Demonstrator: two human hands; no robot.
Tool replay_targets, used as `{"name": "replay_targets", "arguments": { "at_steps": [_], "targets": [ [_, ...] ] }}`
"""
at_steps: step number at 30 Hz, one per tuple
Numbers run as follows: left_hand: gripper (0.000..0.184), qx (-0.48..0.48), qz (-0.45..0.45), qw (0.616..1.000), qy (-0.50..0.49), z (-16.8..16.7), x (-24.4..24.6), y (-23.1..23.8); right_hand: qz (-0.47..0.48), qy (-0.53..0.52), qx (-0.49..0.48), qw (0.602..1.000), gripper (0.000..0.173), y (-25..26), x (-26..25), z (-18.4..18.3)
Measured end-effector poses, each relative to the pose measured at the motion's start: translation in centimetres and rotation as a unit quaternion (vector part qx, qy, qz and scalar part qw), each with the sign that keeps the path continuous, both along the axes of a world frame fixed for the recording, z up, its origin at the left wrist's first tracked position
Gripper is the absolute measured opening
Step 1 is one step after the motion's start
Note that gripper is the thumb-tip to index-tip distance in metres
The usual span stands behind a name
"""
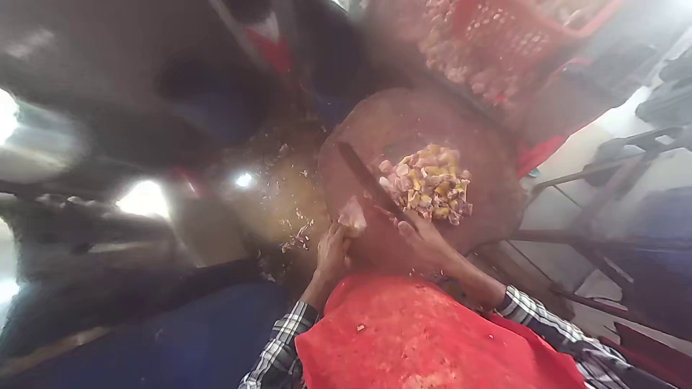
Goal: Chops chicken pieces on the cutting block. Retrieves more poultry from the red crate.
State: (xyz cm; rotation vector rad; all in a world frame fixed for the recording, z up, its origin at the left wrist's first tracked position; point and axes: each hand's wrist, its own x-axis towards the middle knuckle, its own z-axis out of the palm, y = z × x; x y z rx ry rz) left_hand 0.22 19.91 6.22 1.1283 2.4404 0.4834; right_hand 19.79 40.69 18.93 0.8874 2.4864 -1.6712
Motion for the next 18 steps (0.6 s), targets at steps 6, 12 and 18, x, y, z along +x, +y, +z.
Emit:
{"name": "replay_targets", "arguments": {
  "at_steps": [6,12,18],
  "targets": [
    [0.024,0.055,0.066,0.994,-0.072,-0.6,1.0,0.5,0.029,0.306,-0.034,0.951,0.078,-1.7,-3.8,9.0],
    [0.022,0.097,0.091,0.991,-0.034,-2.3,2.7,0.1,0.086,-0.041,0.017,0.995,0.065,-4.3,-0.1,-7.3],
    [0.039,0.071,0.061,0.993,-0.075,-2.1,3.2,-2.4,0.069,-0.188,-0.011,0.98,0.073,-2.2,-1.2,-7.0]
  ]
}}
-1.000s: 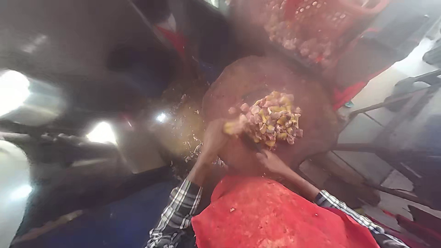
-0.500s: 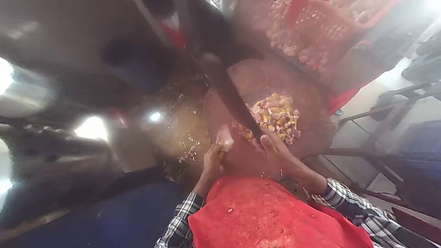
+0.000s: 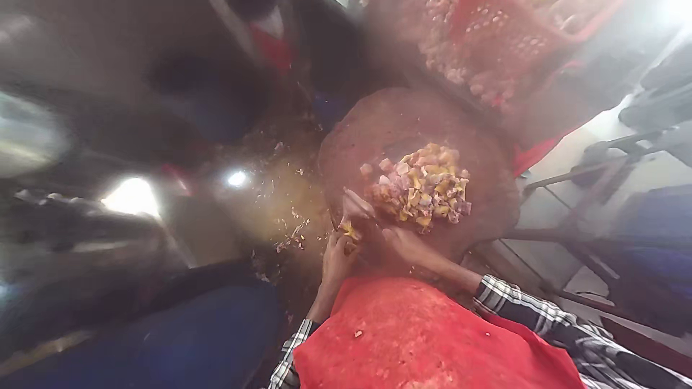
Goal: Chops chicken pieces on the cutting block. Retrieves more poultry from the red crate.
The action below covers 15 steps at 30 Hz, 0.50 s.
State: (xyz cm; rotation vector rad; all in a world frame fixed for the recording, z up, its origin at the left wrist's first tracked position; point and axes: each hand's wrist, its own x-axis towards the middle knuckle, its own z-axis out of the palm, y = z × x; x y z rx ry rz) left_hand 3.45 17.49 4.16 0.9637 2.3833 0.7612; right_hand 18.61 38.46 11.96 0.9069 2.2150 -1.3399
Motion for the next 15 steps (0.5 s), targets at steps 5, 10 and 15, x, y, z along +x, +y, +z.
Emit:
{"name": "replay_targets", "arguments": {
  "at_steps": [5,10,15],
  "targets": [
    [0.034,-0.002,0.056,0.998,-0.012,0.9,0.8,-0.1,-0.015,0.138,-0.043,0.989,0.06,-0.4,-2.1,2.9],
    [0.032,-0.009,0.036,0.997,-0.06,4.5,-1.2,-0.1,-0.007,-0.039,-0.127,0.991,0.07,1.3,0.3,-3.6],
    [0.034,-0.049,-0.074,0.995,-0.051,7.4,-3.2,0.5,-0.036,0.013,-0.024,0.999,0.067,2.7,0.0,0.5]
  ]
}}
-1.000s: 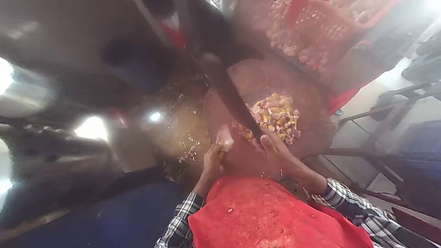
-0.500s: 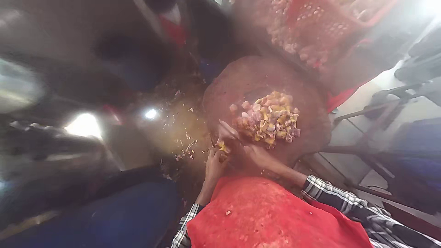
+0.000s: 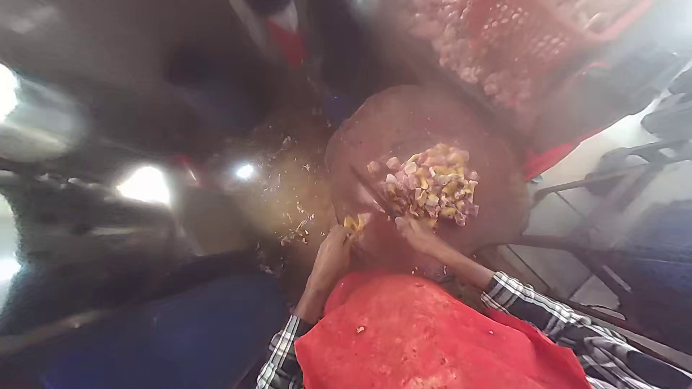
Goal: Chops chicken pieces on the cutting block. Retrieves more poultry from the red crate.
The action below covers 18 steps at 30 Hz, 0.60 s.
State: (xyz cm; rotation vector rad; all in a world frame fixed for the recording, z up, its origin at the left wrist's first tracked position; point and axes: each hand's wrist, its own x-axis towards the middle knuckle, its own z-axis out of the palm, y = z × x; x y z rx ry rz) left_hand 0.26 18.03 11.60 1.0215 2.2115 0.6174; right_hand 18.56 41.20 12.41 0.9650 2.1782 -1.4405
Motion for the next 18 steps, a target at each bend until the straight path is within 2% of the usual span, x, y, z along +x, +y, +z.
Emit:
{"name": "replay_targets", "arguments": {
  "at_steps": [2,5,6,8,10,11,14,18],
  "targets": [
    [0.034,-0.02,-0.017,1.0,-0.003,-1.7,-0.5,0.8,-0.003,0.105,0.003,0.994,0.066,-0.5,-0.9,2.5],
    [0.034,-0.05,-0.01,0.999,-0.006,-3.7,-0.7,1.6,-0.003,0.224,-0.037,0.974,0.08,-2.6,-1.3,3.7],
    [0.033,-0.049,-0.003,0.999,-0.009,-3.7,-0.5,1.6,0.012,0.221,-0.028,0.975,0.079,-3.4,-0.7,2.6],
    [0.037,-0.05,0.006,0.999,-0.01,-3.1,-0.2,1.5,0.065,0.108,-0.01,0.992,0.069,-4.0,1.2,-1.0],
    [0.039,-0.03,0.022,0.999,-0.003,-2.4,0.0,1.2,0.07,0.009,-0.039,0.997,0.072,-3.4,2.2,-3.9],
    [0.038,-0.011,0.039,0.999,0.0,-2.2,0.2,1.0,0.064,-0.012,-0.032,0.997,0.073,-3.0,2.1,-4.0],
    [0.032,0.037,0.097,0.994,-0.028,-2.9,1.0,1.5,0.035,0.003,0.021,0.999,0.072,-2.5,1.0,-0.8],
    [0.032,0.074,0.18,0.978,-0.078,-5.1,2.4,3.2,0.014,0.211,0.018,0.977,0.075,-3.0,-1.6,6.1]
  ]
}}
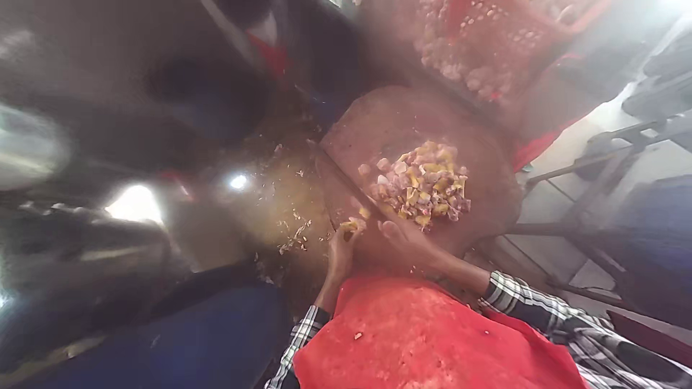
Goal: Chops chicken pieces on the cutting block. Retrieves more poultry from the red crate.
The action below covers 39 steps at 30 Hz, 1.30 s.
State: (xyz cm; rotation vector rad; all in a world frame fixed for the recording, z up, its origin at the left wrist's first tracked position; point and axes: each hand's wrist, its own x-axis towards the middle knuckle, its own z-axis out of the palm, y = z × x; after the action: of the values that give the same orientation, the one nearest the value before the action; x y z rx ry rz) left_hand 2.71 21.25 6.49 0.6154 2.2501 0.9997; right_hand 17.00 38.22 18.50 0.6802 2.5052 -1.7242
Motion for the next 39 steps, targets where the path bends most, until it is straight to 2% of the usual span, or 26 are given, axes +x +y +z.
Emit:
{"name": "replay_targets", "arguments": {
  "at_steps": [2,3,5,7,9,11,14,16,17,18,20,22,25,27,29,30,32,33,35,37,39],
  "targets": [
    [0.036,-0.003,0.008,1.0,0.001,-0.2,0.6,0.5,-0.016,0.092,-0.019,0.995,0.082,-1.4,-0.5,0.2],
    [0.036,-0.009,0.011,1.0,0.004,-0.3,0.9,0.6,-0.013,0.093,0.001,0.996,0.082,-2.0,-0.1,-1.1],
    [0.034,-0.015,0.013,1.0,0.01,-0.5,1.2,0.5,0.021,-0.052,0.039,0.998,0.067,-2.4,1.6,-4.9],
    [0.031,-0.035,0.003,0.999,0.009,-0.4,1.2,0.3,0.032,-0.213,0.004,0.977,0.068,-2.0,2.4,-8.4],
    [0.028,-0.03,-0.009,1.0,0.0,-0.6,0.5,-0.3,0.035,-0.242,0.001,0.97,0.072,-1.1,2.2,-9.0],
    [0.031,-0.009,0.005,1.0,-0.03,-1.2,-0.4,-1.4,0.037,-0.202,0.026,0.978,0.071,-0.6,1.8,-6.7],
    [0.035,0.076,0.117,0.982,-0.128,-1.6,-1.2,-1.8,0.054,-0.032,-0.001,0.998,0.073,-0.5,0.7,-2.5],
    [0.033,0.106,0.156,0.968,-0.163,-1.8,-1.5,-1.6,0.052,0.074,-0.038,0.995,0.078,-1.2,0.3,-2.7],
    [0.031,0.1,0.159,0.969,-0.163,-1.9,-1.6,-1.5,0.057,0.081,-0.03,0.995,0.078,-1.4,0.5,-4.1],
    [0.028,0.096,0.158,0.969,-0.163,-1.9,-1.8,-1.5,0.073,0.032,-0.008,0.997,0.075,-1.3,1.1,-5.6],
    [0.024,0.086,0.157,0.969,-0.171,-1.8,-1.8,-1.7,0.104,-0.145,0.019,0.984,0.07,-0.3,1.9,-8.5],
    [0.023,0.081,0.169,0.962,-0.198,-1.4,-1.7,-2.6,0.107,-0.214,0.03,0.97,0.074,0.1,1.6,-9.3],
    [0.025,0.078,0.186,0.941,-0.272,-1.3,-0.6,-4.5,0.09,-0.164,0.043,0.981,0.071,-0.6,1.1,-6.4],
    [0.026,0.087,0.19,0.929,-0.306,-2.4,0.1,-5.1,0.089,-0.07,0.012,0.993,0.072,-1.0,0.8,-4.4],
    [0.024,0.107,0.196,0.922,-0.316,-3.3,0.6,-5.3,0.084,-0.004,-0.034,0.996,0.074,-1.8,0.7,-4.1],
    [0.023,0.114,0.198,0.922,-0.314,-3.5,0.8,-5.1,0.089,-0.006,-0.045,0.995,0.074,-2.1,0.9,-4.8],
    [0.023,0.114,0.2,0.925,-0.302,-3.6,0.8,-4.5,0.112,-0.097,-0.029,0.988,0.07,-1.9,1.5,-6.8],
    [0.023,0.106,0.195,0.93,-0.293,-3.3,0.7,-4.6,0.13,-0.163,-0.008,0.978,0.069,-1.8,1.7,-8.2],
    [0.022,0.078,0.155,0.947,-0.272,-2.5,-0.7,-5.7,0.146,-0.223,0.015,0.964,0.071,-1.7,1.8,-9.5],
    [0.026,-0.037,0.056,0.973,-0.22,-1.7,-3.1,-8.7,0.15,-0.236,0.023,0.96,0.072,-1.7,2.2,-9.3],
    [0.031,-0.178,-0.059,0.967,-0.171,-0.3,-6.2,-11.7,0.145,-0.24,0.033,0.959,0.073,-1.8,2.5,-9.3]
  ]
}}
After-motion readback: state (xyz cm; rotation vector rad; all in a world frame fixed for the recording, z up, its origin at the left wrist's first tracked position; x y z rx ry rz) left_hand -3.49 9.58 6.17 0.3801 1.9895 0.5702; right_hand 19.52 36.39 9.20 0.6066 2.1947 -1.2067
